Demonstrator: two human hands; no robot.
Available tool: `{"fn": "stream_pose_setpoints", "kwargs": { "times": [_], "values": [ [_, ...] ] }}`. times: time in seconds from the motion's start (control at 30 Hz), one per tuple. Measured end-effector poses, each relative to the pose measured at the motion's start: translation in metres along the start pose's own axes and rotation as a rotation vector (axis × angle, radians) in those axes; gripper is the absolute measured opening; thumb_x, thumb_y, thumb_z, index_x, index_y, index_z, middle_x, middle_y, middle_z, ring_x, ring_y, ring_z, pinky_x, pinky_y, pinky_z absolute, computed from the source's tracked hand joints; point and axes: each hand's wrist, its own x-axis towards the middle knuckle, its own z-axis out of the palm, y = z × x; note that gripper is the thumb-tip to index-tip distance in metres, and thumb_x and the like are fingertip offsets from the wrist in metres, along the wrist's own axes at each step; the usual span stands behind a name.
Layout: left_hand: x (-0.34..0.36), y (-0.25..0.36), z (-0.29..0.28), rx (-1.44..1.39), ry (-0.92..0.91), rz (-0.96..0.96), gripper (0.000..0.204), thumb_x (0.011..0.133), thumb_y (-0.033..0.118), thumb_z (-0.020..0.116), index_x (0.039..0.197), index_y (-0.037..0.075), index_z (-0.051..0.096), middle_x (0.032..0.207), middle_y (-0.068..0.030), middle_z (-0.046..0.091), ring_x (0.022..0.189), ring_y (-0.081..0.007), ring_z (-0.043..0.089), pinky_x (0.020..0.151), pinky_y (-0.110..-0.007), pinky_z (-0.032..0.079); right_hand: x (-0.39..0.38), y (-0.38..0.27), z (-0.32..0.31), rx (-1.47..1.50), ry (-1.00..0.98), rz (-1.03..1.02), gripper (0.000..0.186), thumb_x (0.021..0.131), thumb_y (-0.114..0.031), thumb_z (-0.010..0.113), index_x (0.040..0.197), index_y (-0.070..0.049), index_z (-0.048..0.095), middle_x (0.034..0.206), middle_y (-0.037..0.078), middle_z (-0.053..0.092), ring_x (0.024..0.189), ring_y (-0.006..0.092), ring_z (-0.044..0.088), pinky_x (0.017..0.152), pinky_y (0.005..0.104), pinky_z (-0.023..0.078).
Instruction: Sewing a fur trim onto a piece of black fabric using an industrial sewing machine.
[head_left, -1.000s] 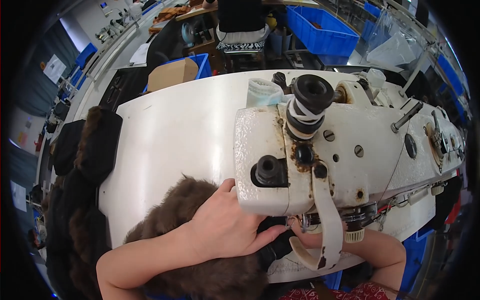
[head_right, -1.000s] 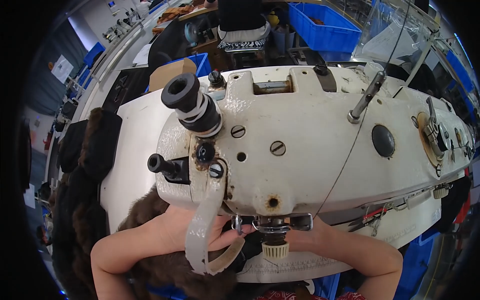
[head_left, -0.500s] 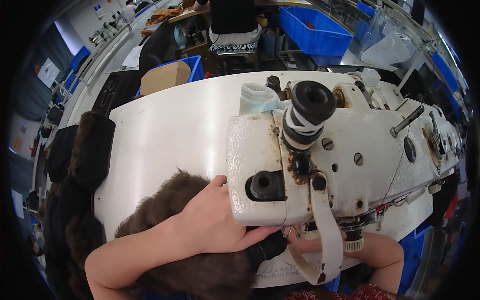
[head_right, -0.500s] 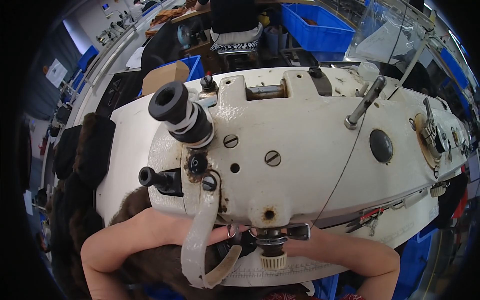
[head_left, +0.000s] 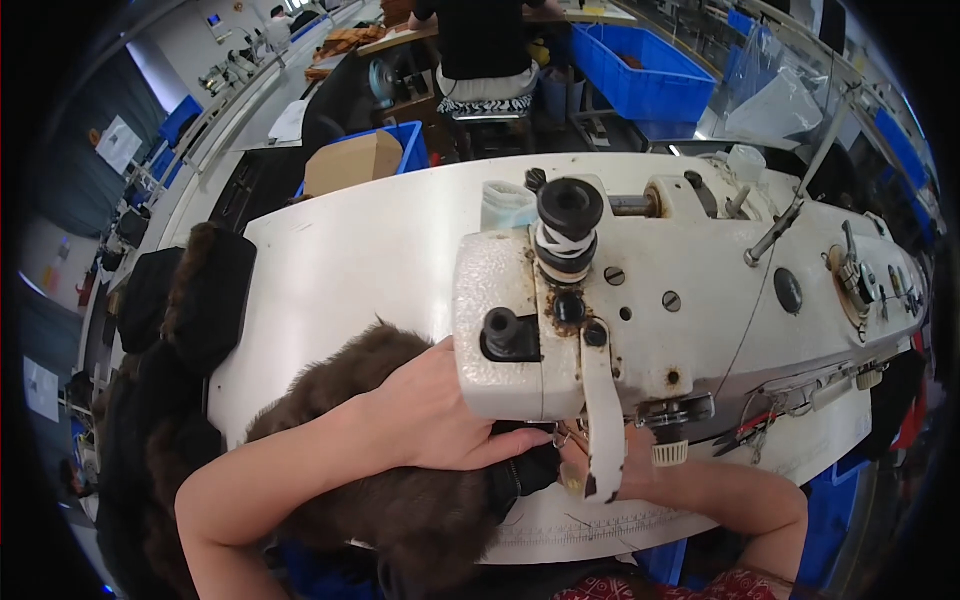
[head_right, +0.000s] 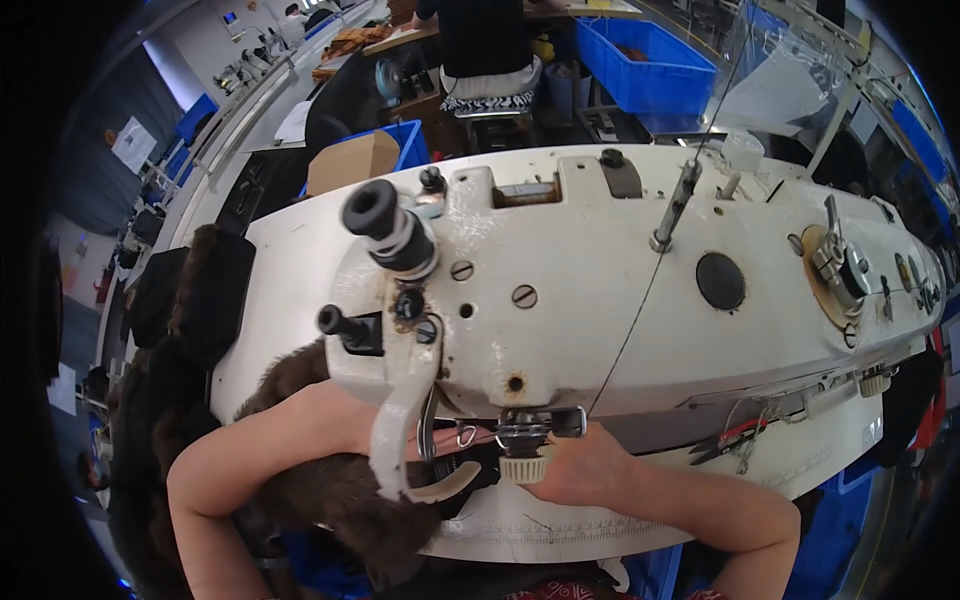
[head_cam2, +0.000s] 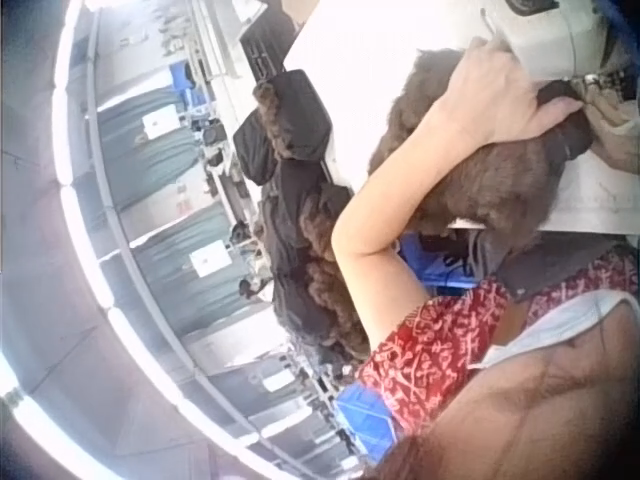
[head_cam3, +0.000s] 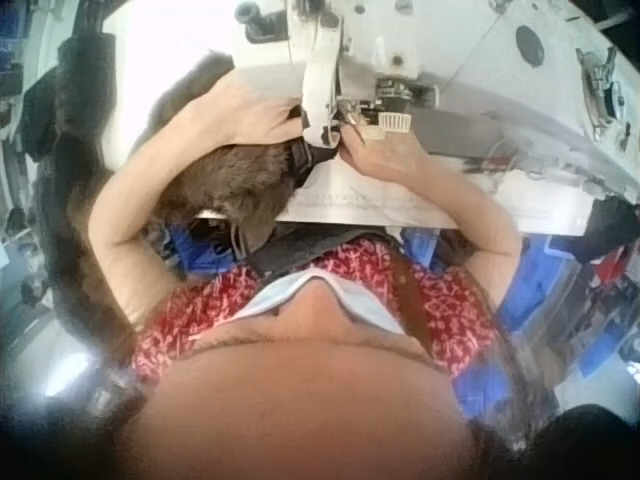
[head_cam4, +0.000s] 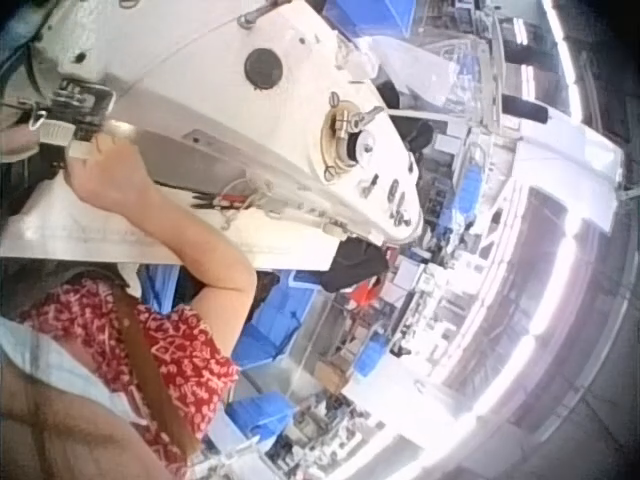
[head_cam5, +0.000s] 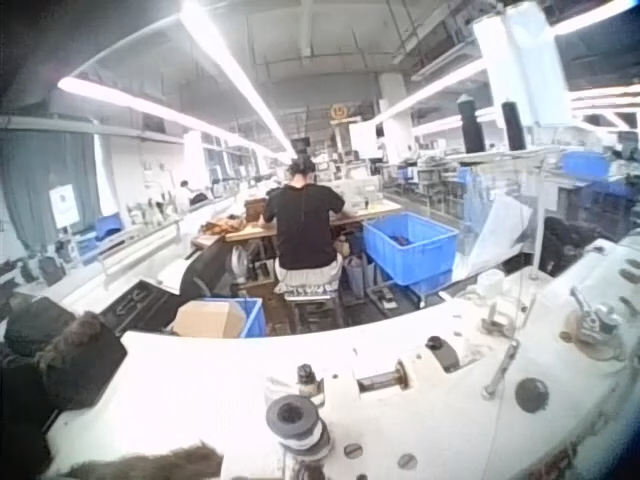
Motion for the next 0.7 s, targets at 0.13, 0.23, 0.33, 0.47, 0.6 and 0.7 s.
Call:
{"fn": "stream_pose_setpoints", "kwargs": {
  "times": [0.13, 0.23, 0.33, 0.47, 0.6, 0.7],
  "values": [
    [0.002, -0.018, 0.015, 0.327, 0.002, 0.096, 0.041, 0.091, 0.046, 0.055, 0.102, 0.010, 0.071, 0.094, -0.0125, 0.068, 0.090, -0.0337, 0.064, 0.075, -0.043, 0.052, 0.012, 0.009, -0.001, -0.037, 0.204, -0.034, 0.023, 0.075, -0.023, 0.068, 0.088, -0.006, 0.061, 0.085, 0.008, 0.062, 0.067, 0.0233, 0.063, 0.055, 0.0364, 0.052],
    [0.001, -0.015, 0.020, 0.335, -0.012, 0.064, 0.052, 0.092, 0.052, 0.050, 0.078, 0.007, 0.072, 0.072, -0.0142, 0.067, 0.077, -0.0355, 0.065, 0.069, -0.044, 0.053, 0.006, 0.003, -0.004, -0.119, 0.216, -0.049, 0.023, 0.073, -0.024, 0.070, 0.084, -0.006, 0.061, 0.085, 0.008, 0.063, 0.060, 0.0207, 0.061, 0.050, 0.0341, 0.051],
    [-0.006, 0.001, 0.013, 0.346, -0.054, -0.031, 0.055, 0.092, 0.051, 0.050, 0.072, 0.004, 0.071, 0.069, -0.0141, 0.066, 0.072, -0.0358, 0.064, 0.067, -0.043, 0.054, 0.002, 0.006, 0.002, -0.144, 0.171, -0.059, 0.026, 0.071, -0.025, 0.072, 0.082, -0.004, 0.060, 0.100, 0.013, 0.067, 0.052, 0.0192, 0.059, 0.043, 0.0315, 0.048],
    [-0.001, 0.006, 0.014, 0.384, -0.051, -0.139, 0.051, 0.091, 0.049, 0.055, 0.081, 0.002, 0.071, 0.064, -0.0161, 0.063, 0.072, -0.0357, 0.065, 0.070, -0.045, 0.054, 0.001, 0.014, 0.004, -0.047, 0.165, -0.002, 0.034, 0.069, -0.026, 0.074, 0.087, -0.001, 0.060, 0.125, 0.018, 0.062, 0.053, 0.0215, 0.062, 0.042, 0.0329, 0.048],
    [-0.002, 0.003, 0.019, 0.413, -0.011, -0.171, 0.054, 0.090, 0.051, 0.057, 0.075, 0.001, 0.070, 0.076, -0.0142, 0.067, 0.084, -0.0330, 0.065, 0.072, -0.043, 0.054, 0.005, 0.019, 0.003, 0.026, 0.176, 0.018, 0.037, 0.070, -0.024, 0.074, 0.093, 0.001, 0.061, 0.129, 0.018, 0.060, 0.059, 0.0246, 0.065, 0.046, 0.0360, 0.051],
    [-0.008, 0.005, 0.018, 0.370, 0.187, -0.097, 0.064, 0.087, 0.060, 0.054, 0.071, 0.001, 0.071, 0.081, -0.0143, 0.067, 0.081, -0.0331, 0.064, 0.072, -0.041, 0.055, 0.006, 0.019, 0.002, 0.036, 0.195, 0.018, 0.038, 0.069, -0.019, 0.073, 0.100, 0.001, 0.062, 0.126, 0.018, 0.061, 0.064, 0.0259, 0.066, 0.051, 0.0367, 0.053]
  ]
}}
